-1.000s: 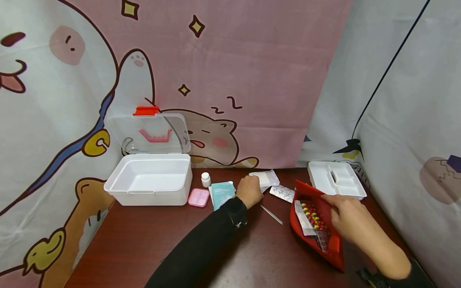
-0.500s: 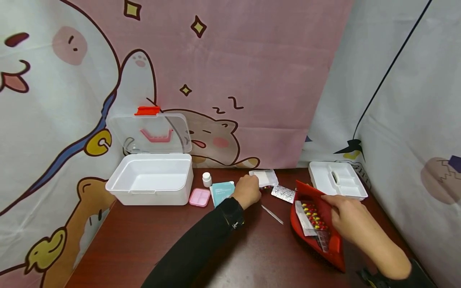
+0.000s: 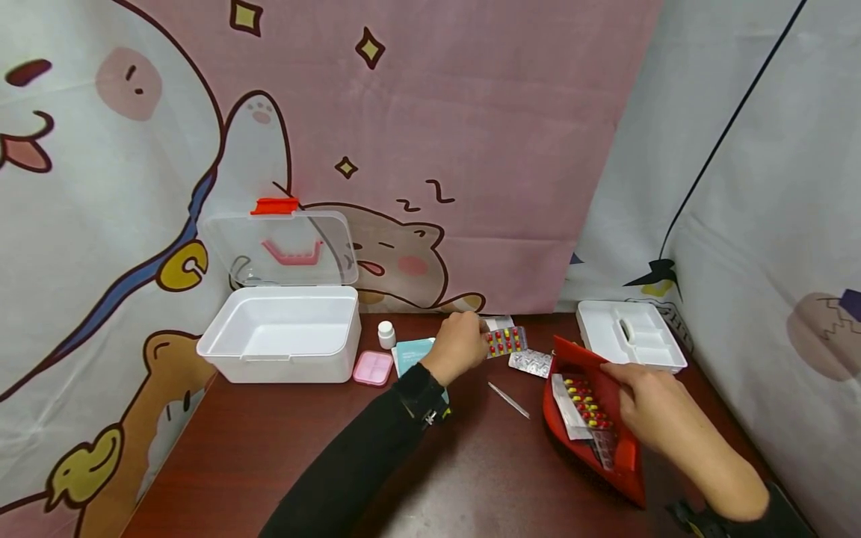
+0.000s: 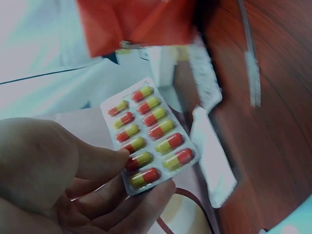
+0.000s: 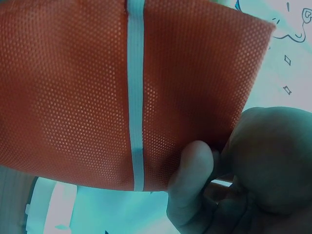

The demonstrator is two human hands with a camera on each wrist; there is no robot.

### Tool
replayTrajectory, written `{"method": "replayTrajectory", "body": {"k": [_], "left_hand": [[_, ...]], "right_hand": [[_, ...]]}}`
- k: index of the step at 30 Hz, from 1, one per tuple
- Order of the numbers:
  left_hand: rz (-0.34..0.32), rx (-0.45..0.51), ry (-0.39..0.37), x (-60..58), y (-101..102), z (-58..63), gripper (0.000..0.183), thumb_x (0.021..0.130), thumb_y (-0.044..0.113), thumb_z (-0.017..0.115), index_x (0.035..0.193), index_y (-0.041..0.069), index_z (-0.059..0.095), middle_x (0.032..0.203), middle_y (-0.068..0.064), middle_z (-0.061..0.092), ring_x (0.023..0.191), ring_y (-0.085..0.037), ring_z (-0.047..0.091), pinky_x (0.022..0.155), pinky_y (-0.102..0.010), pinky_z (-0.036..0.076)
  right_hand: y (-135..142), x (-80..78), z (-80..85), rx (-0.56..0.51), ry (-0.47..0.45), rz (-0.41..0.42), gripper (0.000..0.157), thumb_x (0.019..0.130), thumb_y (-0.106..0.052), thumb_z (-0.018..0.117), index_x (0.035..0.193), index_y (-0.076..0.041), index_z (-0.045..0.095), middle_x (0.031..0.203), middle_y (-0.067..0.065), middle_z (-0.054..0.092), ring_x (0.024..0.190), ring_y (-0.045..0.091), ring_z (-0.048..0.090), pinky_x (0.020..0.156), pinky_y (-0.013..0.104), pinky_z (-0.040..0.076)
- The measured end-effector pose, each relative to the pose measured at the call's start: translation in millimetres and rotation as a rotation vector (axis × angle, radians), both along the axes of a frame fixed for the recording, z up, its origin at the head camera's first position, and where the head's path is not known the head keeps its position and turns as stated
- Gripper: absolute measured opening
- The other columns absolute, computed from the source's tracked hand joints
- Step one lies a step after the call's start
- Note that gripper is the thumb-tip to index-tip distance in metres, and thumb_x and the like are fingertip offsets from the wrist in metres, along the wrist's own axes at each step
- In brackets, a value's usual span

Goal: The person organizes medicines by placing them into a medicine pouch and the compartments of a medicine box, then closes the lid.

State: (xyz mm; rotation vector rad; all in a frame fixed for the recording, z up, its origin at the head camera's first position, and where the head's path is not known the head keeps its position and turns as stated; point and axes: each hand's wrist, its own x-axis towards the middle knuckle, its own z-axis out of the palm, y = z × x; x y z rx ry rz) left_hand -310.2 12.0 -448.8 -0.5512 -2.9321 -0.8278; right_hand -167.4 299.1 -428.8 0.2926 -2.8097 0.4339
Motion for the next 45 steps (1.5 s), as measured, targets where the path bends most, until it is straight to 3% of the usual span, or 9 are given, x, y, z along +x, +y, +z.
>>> {"method": "replayTrajectory", "body": {"k": [4,9,16,19,29,37,45], "left_hand": [[-0.047,0.090,0.008,5.5,-0.4,12.5,0.018,0.104,0.016,0.071,0.110,0.014,0.087,0.095,-0.001,0.082,0.084,-0.017,0.072,0.078,-0.033,0.057],[-0.142,0.146,-0.032,16.0,0.9,28.6,0.018,0.107,0.016,0.070,0.114,0.015,0.087,0.098,0.001,0.081,0.072,-0.009,0.062,0.068,-0.025,0.048],[-0.330,0.112,-0.082,32.4,9.2,44.2,0.016,0.107,0.017,0.071,0.112,0.014,0.086,0.095,0.006,0.080,0.077,-0.004,0.062,0.074,-0.019,0.049],[-0.373,0.070,-0.095,39.1,15.4,46.6,0.018,0.108,0.018,0.071,0.116,0.012,0.086,0.093,0.007,0.079,0.076,-0.005,0.061,0.072,-0.019,0.049],[-0.364,-0.014,-0.152,59.9,39.7,41.5,0.027,0.106,0.019,0.072,0.130,0.015,0.082,0.091,0.007,0.075,0.067,-0.006,0.059,0.061,-0.019,0.048],[-0.314,0.040,-0.235,73.1,58.8,31.0,0.028,0.104,0.017,0.074,0.131,0.014,0.080,0.107,0.002,0.077,0.065,-0.006,0.063,0.057,-0.020,0.052],[-0.323,0.042,-0.150,79.6,81.9,22.5,0.010,0.101,0.022,0.078,0.105,0.019,0.087,0.095,0.010,0.077,0.077,-0.001,0.061,0.060,-0.014,0.049]], "right_hand": [[0.5,-0.6,0.3,0.002,0.010,0.003,0.040,0.090,0.006,0.062,0.127,0.002,0.079,0.114,0.026,0.081,0.106,0.049,0.078,0.088,0.067,0.059],[0.6,-1.3,0.5,0.006,0.005,0.001,0.040,0.090,0.006,0.062,0.127,0.002,0.079,0.115,0.027,0.081,0.107,0.050,0.077,0.089,0.067,0.059],[1.6,-0.9,-0.2,0.006,0.009,0.000,0.042,0.090,0.006,0.061,0.128,0.002,0.078,0.115,0.026,0.081,0.107,0.050,0.077,0.088,0.067,0.059],[1.9,-0.8,-0.3,0.005,0.012,0.002,0.042,0.089,0.006,0.061,0.127,0.002,0.078,0.116,0.027,0.081,0.108,0.050,0.077,0.088,0.067,0.059],[1.1,0.2,-0.2,0.001,0.004,-0.003,0.041,0.090,0.006,0.061,0.127,0.002,0.079,0.116,0.026,0.081,0.109,0.051,0.077,0.089,0.068,0.058],[1.3,0.0,0.9,0.002,-0.007,-0.004,0.041,0.091,0.005,0.062,0.128,0.002,0.078,0.116,0.027,0.081,0.107,0.050,0.077,0.087,0.068,0.059],[2.1,-0.6,0.9,0.006,-0.024,-0.011,0.040,0.092,0.005,0.061,0.128,0.003,0.077,0.116,0.028,0.080,0.102,0.048,0.077,0.083,0.065,0.060]]}}
